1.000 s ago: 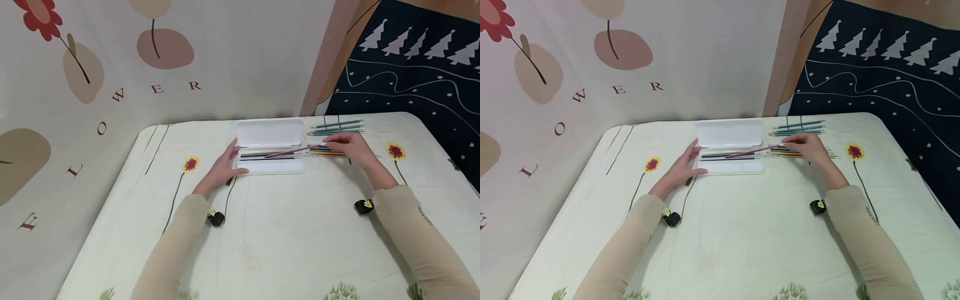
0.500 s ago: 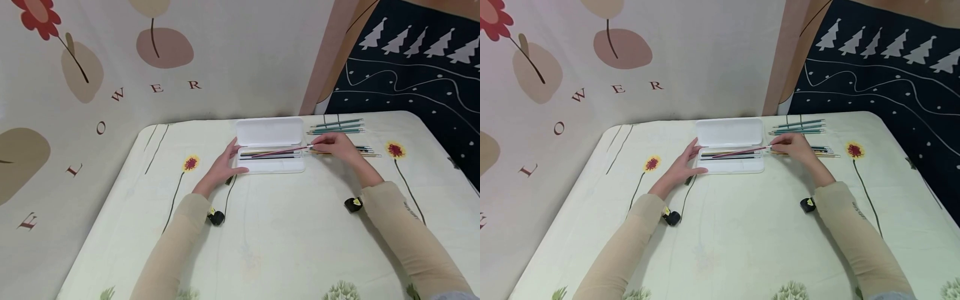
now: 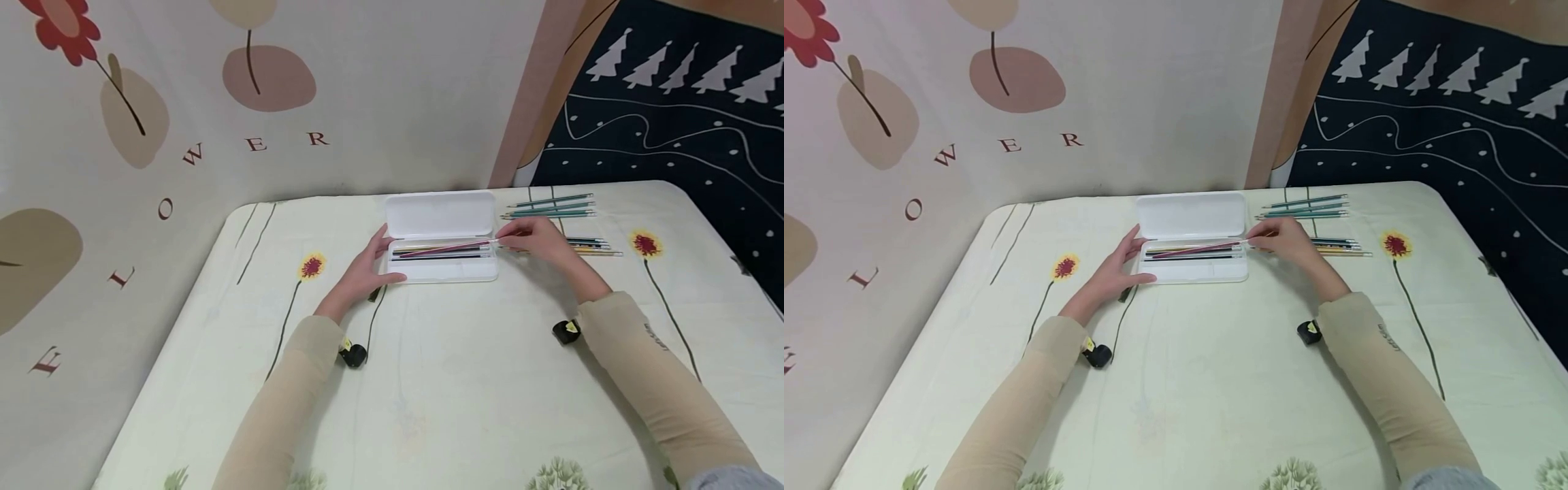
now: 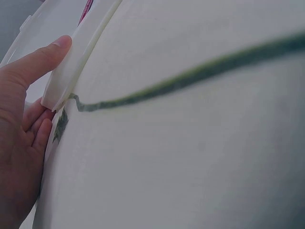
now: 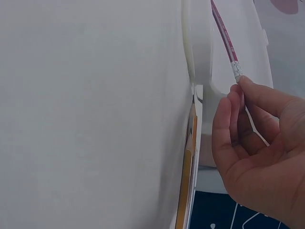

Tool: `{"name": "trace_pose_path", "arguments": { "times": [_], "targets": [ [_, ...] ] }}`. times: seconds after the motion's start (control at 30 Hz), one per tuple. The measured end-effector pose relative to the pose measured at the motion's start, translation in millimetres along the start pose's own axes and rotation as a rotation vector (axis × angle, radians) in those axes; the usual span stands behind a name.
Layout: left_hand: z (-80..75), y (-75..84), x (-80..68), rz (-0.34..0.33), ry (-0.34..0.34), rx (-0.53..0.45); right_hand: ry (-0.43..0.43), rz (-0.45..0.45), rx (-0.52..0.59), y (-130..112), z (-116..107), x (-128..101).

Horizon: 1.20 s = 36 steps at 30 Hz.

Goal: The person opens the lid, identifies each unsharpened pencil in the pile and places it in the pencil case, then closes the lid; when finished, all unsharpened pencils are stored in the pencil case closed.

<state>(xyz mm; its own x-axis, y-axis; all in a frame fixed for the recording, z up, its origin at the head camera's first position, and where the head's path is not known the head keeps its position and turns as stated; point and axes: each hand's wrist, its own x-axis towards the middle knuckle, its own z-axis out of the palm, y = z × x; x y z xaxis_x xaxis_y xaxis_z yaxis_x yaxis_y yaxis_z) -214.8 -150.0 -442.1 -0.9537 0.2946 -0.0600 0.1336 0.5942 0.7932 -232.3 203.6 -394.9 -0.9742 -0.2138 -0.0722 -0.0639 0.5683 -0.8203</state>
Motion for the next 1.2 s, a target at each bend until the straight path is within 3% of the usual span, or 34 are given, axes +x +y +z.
{"name": "trace_pose_path", "arguments": {
  "times": [0.2,0.47,0.8,1.2],
  "targets": [
    [0.5,0.0,0.1,-0.009,0.001,0.008,-0.04,-0.031,-0.003,-2.3,0.1,-0.9],
    [-0.4,1.0,0.3,-0.011,0.001,0.011,-0.009,0.007,0.004,0.0,-1.2,-3.5],
    [0.5,1.5,-1.8,-0.001,-0.006,-0.007,-0.123,-0.116,0.099,0.5,1.2,-3.7],
    [-0.4,2.7,-2.2,-0.008,0.001,0.001,-0.068,-0.03,0.022,1.4,-9.2,-7.9]
  ]
}}
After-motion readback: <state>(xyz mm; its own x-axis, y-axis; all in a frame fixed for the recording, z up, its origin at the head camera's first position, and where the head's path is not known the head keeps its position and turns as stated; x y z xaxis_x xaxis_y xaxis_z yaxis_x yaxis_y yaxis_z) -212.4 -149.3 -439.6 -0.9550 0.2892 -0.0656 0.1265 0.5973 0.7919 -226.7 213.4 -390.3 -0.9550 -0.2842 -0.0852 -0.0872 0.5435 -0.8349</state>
